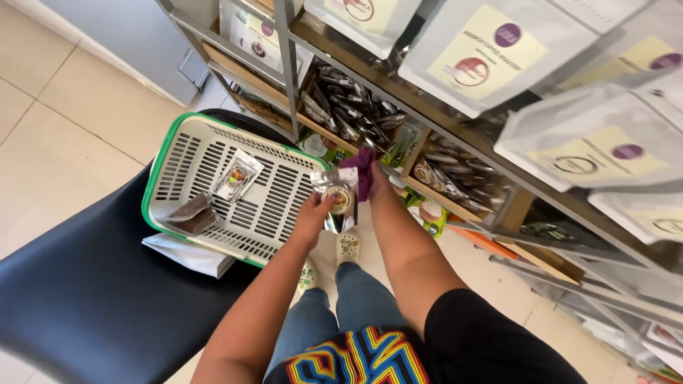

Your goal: The person wipes individual small coffee pouches with a purple cloth and places them into a green shopping basket.

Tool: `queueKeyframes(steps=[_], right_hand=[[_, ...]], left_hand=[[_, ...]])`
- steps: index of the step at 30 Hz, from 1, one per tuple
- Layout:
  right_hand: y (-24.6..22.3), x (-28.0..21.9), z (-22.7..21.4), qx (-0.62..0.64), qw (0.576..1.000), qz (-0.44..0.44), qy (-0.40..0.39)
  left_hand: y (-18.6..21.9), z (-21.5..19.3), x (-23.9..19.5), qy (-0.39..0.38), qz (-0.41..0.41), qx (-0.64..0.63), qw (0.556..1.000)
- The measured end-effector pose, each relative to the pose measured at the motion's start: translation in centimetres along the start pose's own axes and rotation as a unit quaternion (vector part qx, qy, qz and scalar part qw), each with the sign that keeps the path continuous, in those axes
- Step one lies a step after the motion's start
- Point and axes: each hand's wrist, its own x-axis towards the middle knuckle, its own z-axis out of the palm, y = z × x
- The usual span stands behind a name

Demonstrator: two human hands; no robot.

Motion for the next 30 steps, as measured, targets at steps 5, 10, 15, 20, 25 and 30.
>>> queueKeyframes(steps=[5, 10, 15, 20, 25, 30], right_hand=[[-0.5, 4.7, 3.3, 0.011, 0.998, -0.050, 0.027], [0.3, 8.3, 0.1, 0.151, 0.986, -0.067, 0.020], [2.0, 9.2, -6.2, 0.121, 0.986, -0.111, -0.002], [1.5, 5.1, -8.0, 0.165, 0.976, -0.122, 0.072], [-1.1, -3.2, -3.7, 0.081, 0.981, -0.122, 0.126], [-2.3, -13.4, -0.3, 0.041, 0.983, -0.150, 0.099]], left_hand=[[-0.8, -0.4, -1.3, 0.025, -0.041, 0.005, 0.999], [-3.8, -2.5, -1.9, 0.030, 0.021, -0.101, 0.994], [-3.3, -4.5, -3.8, 0.040, 0.017, -0.093, 0.995], [-5.3, -6.3, -4.1, 0.047, 0.023, -0.110, 0.993], [-4.8, -6.7, -5.1, 0.039, 0.027, -0.134, 0.990], [-0.7, -6.7, -7.3, 0.020, 0.065, -0.144, 0.987]])
